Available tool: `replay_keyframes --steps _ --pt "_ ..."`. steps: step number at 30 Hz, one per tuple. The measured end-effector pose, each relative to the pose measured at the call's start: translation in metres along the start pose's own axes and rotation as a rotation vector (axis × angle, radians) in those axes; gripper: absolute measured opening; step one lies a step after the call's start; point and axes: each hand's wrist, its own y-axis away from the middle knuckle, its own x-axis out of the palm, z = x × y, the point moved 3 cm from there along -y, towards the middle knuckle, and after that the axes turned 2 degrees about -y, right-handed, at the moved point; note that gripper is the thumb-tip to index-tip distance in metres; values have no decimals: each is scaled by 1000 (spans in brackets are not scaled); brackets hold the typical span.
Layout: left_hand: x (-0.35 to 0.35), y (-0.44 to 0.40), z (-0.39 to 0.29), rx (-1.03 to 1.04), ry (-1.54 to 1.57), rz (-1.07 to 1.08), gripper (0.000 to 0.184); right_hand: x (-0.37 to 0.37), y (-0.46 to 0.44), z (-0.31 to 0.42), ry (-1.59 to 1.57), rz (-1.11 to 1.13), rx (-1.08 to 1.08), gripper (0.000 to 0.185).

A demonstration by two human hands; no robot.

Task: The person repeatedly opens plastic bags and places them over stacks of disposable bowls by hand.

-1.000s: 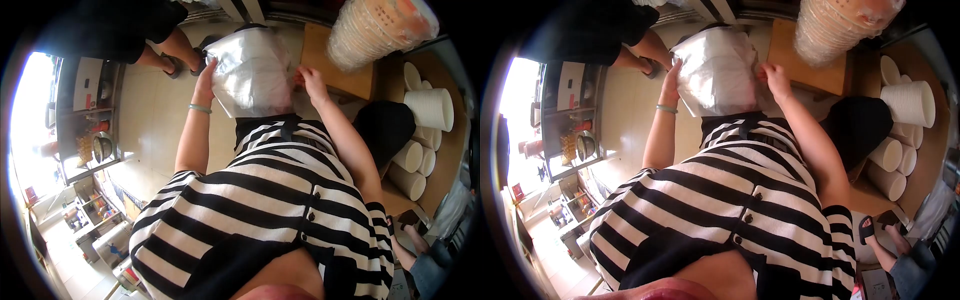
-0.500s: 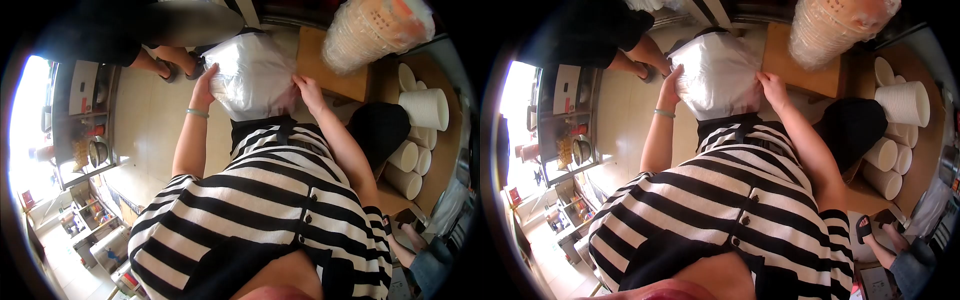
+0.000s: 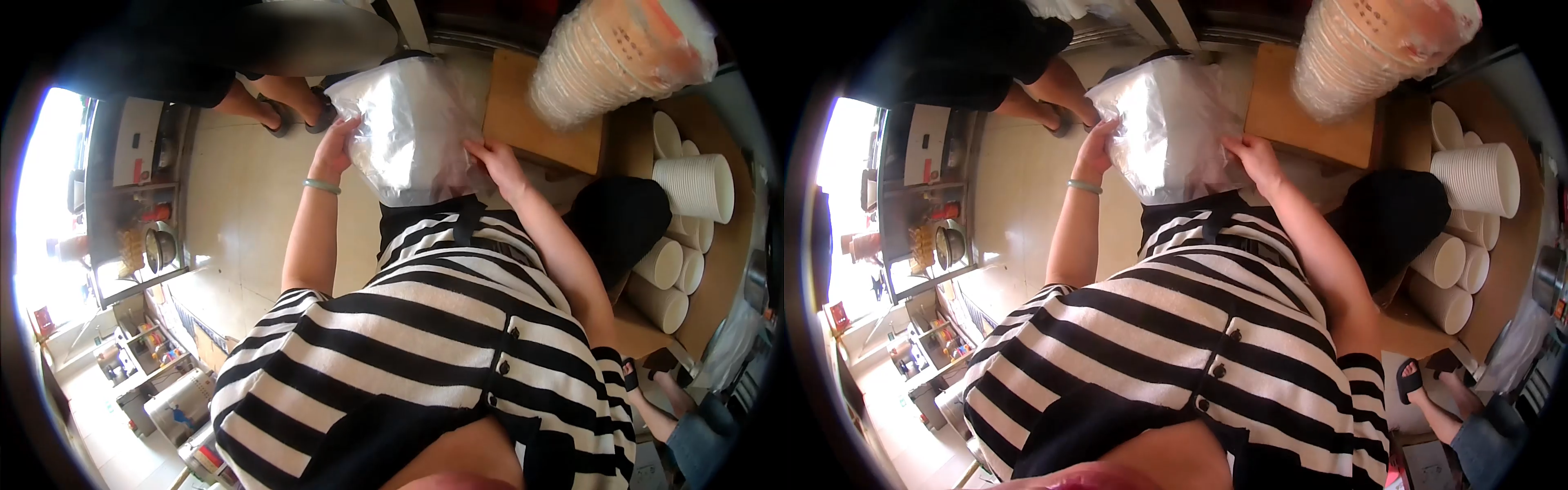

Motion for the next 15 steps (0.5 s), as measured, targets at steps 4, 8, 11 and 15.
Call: replay_keyframes --steps 4,8,11,15 --pt "-4 -4 -2 -57 161 1 30 -27 -5 -15 9 -181 -130 27" --pt "-20 -13 9 -107 184 -65 27 -64 14 -3 -267 -447 -195 23" --pt "-28 -14 -2 252 -693 -536 46 -99 39 14 -401 -499 -112 20" --pt "36 -2 -45 843 -844 -530 47 -94 74 82 -208 -438 -308 14"
